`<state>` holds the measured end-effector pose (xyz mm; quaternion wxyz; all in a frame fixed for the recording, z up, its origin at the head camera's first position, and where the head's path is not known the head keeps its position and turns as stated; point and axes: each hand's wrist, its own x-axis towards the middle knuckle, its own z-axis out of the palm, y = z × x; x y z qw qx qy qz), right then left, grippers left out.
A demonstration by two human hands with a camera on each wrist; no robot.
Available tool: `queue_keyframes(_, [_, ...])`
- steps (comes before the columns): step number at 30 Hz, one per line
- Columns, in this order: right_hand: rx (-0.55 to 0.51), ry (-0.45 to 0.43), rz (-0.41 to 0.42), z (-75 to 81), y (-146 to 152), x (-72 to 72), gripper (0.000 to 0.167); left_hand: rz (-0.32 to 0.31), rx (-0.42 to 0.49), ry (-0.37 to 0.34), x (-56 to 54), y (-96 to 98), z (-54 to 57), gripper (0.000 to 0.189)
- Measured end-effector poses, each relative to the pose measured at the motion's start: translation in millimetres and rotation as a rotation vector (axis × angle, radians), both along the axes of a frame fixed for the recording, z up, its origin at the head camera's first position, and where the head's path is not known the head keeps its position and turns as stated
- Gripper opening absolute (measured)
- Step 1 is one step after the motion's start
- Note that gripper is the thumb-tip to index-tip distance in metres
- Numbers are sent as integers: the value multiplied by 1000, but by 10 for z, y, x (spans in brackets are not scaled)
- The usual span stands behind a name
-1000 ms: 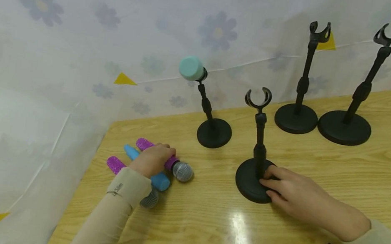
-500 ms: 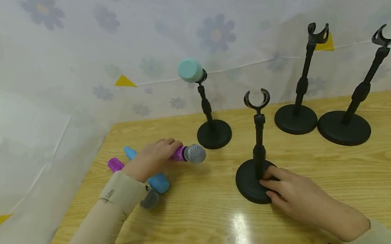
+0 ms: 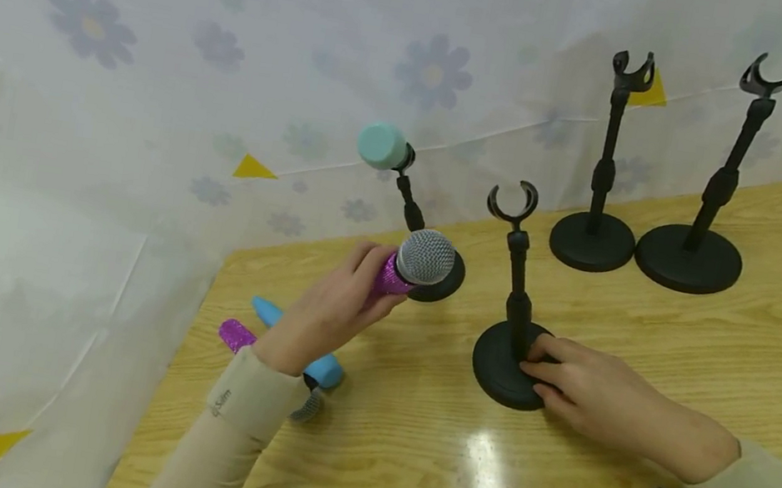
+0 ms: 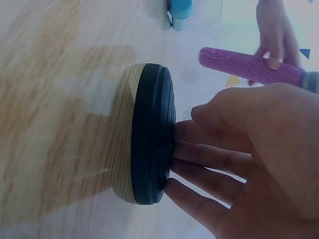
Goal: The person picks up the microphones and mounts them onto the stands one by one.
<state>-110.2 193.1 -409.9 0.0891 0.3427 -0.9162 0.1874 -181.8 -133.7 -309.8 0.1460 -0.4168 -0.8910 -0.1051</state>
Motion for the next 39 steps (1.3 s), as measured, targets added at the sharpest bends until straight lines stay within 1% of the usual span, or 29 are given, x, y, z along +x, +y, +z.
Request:
queue_keyframes(3, [3, -2, 3, -7, 5, -4, 23, -34, 80, 5, 30, 91, 48, 51])
queue_keyframes(5, [5, -1, 6, -12, 5, -6, 23, -42, 121, 7, 45, 145, 72, 52])
queue_keyframes(7, [4, 3, 7, -16, 3, -7, 23, -46, 166, -8, 57, 190, 93, 51])
queue_keyframes(10, [2, 3, 5, -14, 3, 3, 23, -47, 246, -51, 58, 260, 126, 50])
queue_keyframes(12, [1, -2, 1, -13, 4, 12, 23, -48, 309, -82, 56, 318, 147, 51])
queue_keyframes(14, [1, -8, -1, -9, 8, 19, 23, -59, 371, -95, 51, 389, 171, 54])
queue_keyframes(18, [-5, -10, -6, -5, 19, 22, 22, -95, 475, -78, 33, 559, 230, 58])
queue_keyframes(20, [-7, -18, -2, 10, 19, 18, 22, -115, 522, -55, 12, 646, 259, 59])
queue_keyframes(23, [-18, -68, 14, 78, 3, -2, 21, -146, 589, -55, -34, 767, 291, 59])
queue_keyframes(26, [-53, -125, 17, 242, -10, -25, 19, -189, 644, -82, -91, 874, 317, 61])
queue_keyframes(27, [-81, -133, 17, 319, -13, -33, 18, -201, 659, -93, -111, 904, 323, 61])
queue_keyframes(29, [-175, -115, 23, 490, -16, -47, 18, -227, 693, -123, -145, 959, 344, 62])
queue_keyframes(32, [-371, -8, 38, 749, -33, -55, 22, -250, 739, -161, -185, 1038, 395, 63])
queue_keyframes(34, [-507, 65, 23, 898, -64, -59, 24, -279, 777, -199, -204, 1101, 444, 64])
queue_keyframes(36, [-640, 101, -28, 1015, -107, -63, 21, -321, 804, -234, -213, 1171, 503, 65])
queue_keyframes(37, [-699, 100, -66, 1063, -130, -66, 19, -345, 814, -246, -214, 1206, 533, 66])
queue_keyframes(39, [-810, 60, -142, 1134, -169, -76, 16, -383, 825, -254, -209, 1275, 596, 66])
